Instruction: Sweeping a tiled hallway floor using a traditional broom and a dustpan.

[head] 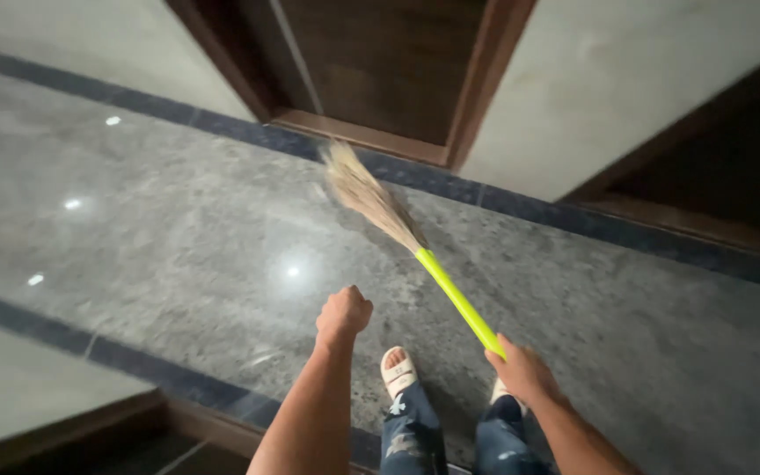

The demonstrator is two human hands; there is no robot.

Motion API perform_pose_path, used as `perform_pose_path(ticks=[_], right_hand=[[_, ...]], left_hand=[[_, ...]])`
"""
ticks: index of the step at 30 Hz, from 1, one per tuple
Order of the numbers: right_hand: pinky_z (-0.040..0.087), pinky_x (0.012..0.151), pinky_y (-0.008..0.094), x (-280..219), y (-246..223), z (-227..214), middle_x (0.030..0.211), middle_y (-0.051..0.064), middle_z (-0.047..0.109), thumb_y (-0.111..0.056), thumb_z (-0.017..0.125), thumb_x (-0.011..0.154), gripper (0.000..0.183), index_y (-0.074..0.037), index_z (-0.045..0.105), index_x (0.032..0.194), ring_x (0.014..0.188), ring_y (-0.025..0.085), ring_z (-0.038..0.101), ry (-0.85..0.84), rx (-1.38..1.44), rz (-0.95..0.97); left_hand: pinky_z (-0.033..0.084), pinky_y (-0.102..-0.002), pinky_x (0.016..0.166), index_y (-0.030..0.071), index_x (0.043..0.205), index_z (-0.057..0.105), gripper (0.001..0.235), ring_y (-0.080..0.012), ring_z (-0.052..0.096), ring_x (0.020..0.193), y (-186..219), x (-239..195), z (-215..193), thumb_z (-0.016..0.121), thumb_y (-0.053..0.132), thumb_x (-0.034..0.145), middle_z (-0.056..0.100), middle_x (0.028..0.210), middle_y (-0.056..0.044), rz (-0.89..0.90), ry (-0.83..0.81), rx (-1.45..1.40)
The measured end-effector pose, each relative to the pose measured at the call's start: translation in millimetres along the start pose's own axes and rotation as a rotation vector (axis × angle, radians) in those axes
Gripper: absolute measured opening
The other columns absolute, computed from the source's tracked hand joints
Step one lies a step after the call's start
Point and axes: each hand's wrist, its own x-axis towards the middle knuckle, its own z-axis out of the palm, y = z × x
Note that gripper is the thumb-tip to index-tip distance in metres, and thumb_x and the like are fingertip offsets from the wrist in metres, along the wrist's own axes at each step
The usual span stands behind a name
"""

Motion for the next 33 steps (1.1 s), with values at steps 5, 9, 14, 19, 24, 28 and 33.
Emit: perform_pose_path(ticks=[5,9,14,19,24,28,33], right_hand=[[0.060,0.070,0.049,-82,78,17,0.090,0.018,0.078,-0.057,0.065,0.091,0.058,-0.023,0.064,0.137,0.084,0.039,0.075,0.113,-0.063,0.317],[0.062,0.053,0.047,-97,49,-19,0.074,0.017,0.078,-0.050,0.061,0.093,0.051,-0.022,0.065,0.136,0.056,0.037,0.077,-0.002,0.188,0.692],[0.061,0.048,0.040,-46,44,2,0.063,0.013,0.074,-0.046,0.064,0.096,0.042,-0.006,0.076,0.096,0.050,0.027,0.074,0.000,0.225,0.735],[0.060,0.052,0.040,3,-14,31,0.065,0.013,0.074,-0.042,0.067,0.092,0.042,-0.002,0.077,0.087,0.052,0.026,0.073,-0.103,0.256,0.619],[0.060,0.050,0.042,18,-106,25,0.067,0.017,0.072,-0.035,0.066,0.093,0.036,0.000,0.073,0.095,0.052,0.028,0.072,-0.239,0.366,0.526],[0.061,0.051,0.040,24,-127,5,0.074,0.016,0.075,-0.036,0.066,0.094,0.038,0.000,0.074,0.101,0.056,0.027,0.074,-0.257,0.288,0.336],[0.058,0.050,0.045,-6,-55,8,0.085,0.011,0.074,-0.046,0.074,0.087,0.045,-0.014,0.069,0.118,0.065,0.031,0.072,0.072,0.222,0.114]], left_hand=[[0.054,-0.052,0.099,0.017,0.122,0.072,0.037,-0.0410,0.065,0.121,33,19,28,0.058,0.033,0.092,0.069,0.129,-0.019,0.145,-0.041,0.021],[0.053,-0.050,0.101,0.019,0.124,0.070,0.039,-0.0383,0.065,0.123,65,16,40,0.062,0.035,0.090,0.068,0.130,-0.017,0.195,-0.075,0.033],[0.054,-0.049,0.101,0.019,0.129,0.068,0.042,-0.0373,0.065,0.123,79,4,46,0.061,0.039,0.092,0.068,0.132,-0.016,0.297,-0.132,0.122],[0.052,-0.049,0.103,0.020,0.128,0.069,0.041,-0.0366,0.064,0.125,78,13,44,0.060,0.036,0.091,0.067,0.133,-0.017,0.293,-0.129,0.169],[0.046,-0.051,0.109,0.018,0.129,0.068,0.043,-0.0344,0.064,0.126,61,10,21,0.058,0.039,0.092,0.068,0.133,-0.017,0.291,-0.092,0.261],[0.041,-0.054,0.112,0.021,0.130,0.067,0.042,-0.0341,0.062,0.129,50,17,12,0.056,0.034,0.092,0.067,0.134,-0.015,0.210,-0.057,0.208],[0.042,-0.053,0.111,0.023,0.129,0.069,0.041,-0.0350,0.060,0.130,47,17,7,0.057,0.036,0.092,0.066,0.136,-0.015,0.191,-0.057,0.208]])
